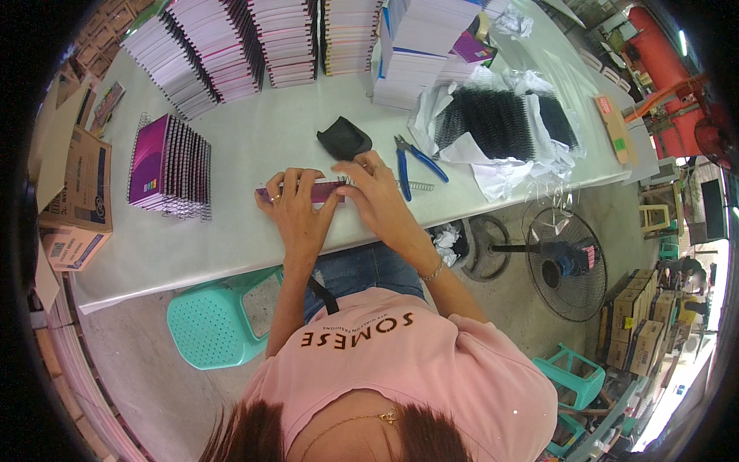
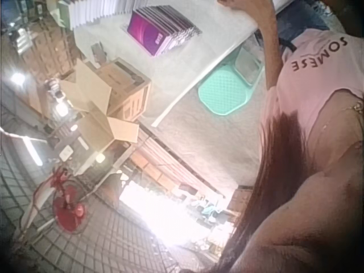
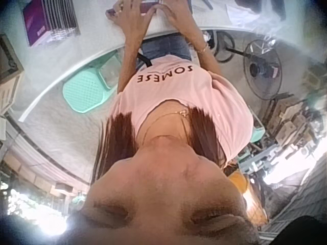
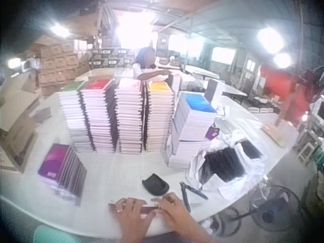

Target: The person binds notebooks by manually threading a plastic spiral through the punched holes and using pliers to crimp the ends.

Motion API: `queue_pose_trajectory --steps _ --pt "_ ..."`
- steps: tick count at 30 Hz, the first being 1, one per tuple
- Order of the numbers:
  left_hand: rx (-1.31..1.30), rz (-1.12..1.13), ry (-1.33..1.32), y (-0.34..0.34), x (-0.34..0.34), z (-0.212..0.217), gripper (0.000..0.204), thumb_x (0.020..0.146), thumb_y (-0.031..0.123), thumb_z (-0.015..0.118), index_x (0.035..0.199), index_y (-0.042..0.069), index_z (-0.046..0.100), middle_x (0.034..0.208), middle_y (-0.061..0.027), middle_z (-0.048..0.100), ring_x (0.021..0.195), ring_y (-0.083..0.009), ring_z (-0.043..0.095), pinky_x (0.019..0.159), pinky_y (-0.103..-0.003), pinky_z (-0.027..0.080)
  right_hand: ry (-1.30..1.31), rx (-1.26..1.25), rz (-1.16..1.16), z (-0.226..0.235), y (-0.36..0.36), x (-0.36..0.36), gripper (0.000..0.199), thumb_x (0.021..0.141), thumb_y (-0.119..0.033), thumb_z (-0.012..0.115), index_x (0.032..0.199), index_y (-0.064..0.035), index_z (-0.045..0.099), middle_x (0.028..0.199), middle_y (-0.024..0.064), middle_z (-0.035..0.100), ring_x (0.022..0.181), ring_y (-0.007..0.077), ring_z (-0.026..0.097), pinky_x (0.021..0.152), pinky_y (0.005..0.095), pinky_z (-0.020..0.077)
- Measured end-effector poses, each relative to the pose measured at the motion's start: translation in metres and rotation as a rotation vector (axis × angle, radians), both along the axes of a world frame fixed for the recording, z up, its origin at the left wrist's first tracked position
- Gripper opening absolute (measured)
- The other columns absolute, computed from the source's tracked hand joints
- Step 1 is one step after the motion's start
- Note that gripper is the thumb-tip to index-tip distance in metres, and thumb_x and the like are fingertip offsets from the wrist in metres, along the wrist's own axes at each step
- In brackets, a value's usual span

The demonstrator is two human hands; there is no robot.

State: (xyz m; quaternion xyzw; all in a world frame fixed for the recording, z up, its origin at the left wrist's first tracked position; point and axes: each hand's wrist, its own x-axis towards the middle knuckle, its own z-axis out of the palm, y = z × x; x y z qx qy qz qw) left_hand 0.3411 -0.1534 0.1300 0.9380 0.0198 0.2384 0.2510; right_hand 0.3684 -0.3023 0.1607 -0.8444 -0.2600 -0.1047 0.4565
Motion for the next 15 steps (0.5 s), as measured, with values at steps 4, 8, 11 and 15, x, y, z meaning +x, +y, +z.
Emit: queue_pose_trajectory --steps 4,8,11,15 --pt "0.016 0.010 0.014 0.000 0.001 0.001 0.037 0.071 0.037 0.079 0.101 0.019 0.064 0.105 0.0012 0.054 0.114 -0.0258 0.045 0.102 -0.064 0.022 0.038 0.015 -0.019 0.004 0.003 0.001 0.018 0.089 -0.006 0.066 0.105 -0.0003 0.061 0.097 0.0147 0.054 0.088 0.0293 0.055 0.078 0.0360 0.0446" --pt "0.010 0.002 0.007 -0.001 0.003 -0.001 0.036 0.072 0.037 0.078 0.100 0.019 0.064 0.105 0.0012 0.054 0.114 -0.0256 0.045 0.102 -0.064 0.022 -0.051 -0.036 0.029 -0.005 -0.002 0.007 0.021 0.087 -0.007 0.068 0.105 -0.0003 0.061 0.097 0.0147 0.055 0.085 0.0300 0.056 0.077 0.0357 0.0454" --pt "0.005 0.004 0.000 0.000 0.002 -0.001 0.035 0.072 0.036 0.078 0.099 0.019 0.064 0.105 0.0012 0.054 0.114 -0.0255 0.045 0.102 -0.064 0.022 0.081 0.057 -0.037 0.004 0.006 0.002 0.020 0.086 -0.009 0.069 0.102 0.0002 0.062 0.096 0.0148 0.056 0.088 0.0302 0.057 0.077 0.0356 0.0457" --pt "0.002 0.002 0.001 -0.001 0.002 0.000 0.036 0.071 0.035 0.078 0.099 0.019 0.064 0.105 0.0014 0.055 0.114 -0.0251 0.045 0.101 -0.062 0.022 -0.037 0.011 -0.040 -0.005 0.003 0.004 0.023 0.084 -0.009 0.072 0.104 -0.0017 0.065 0.095 0.0133 0.057 0.086 0.0279 0.057 0.075 0.0350 0.0458"
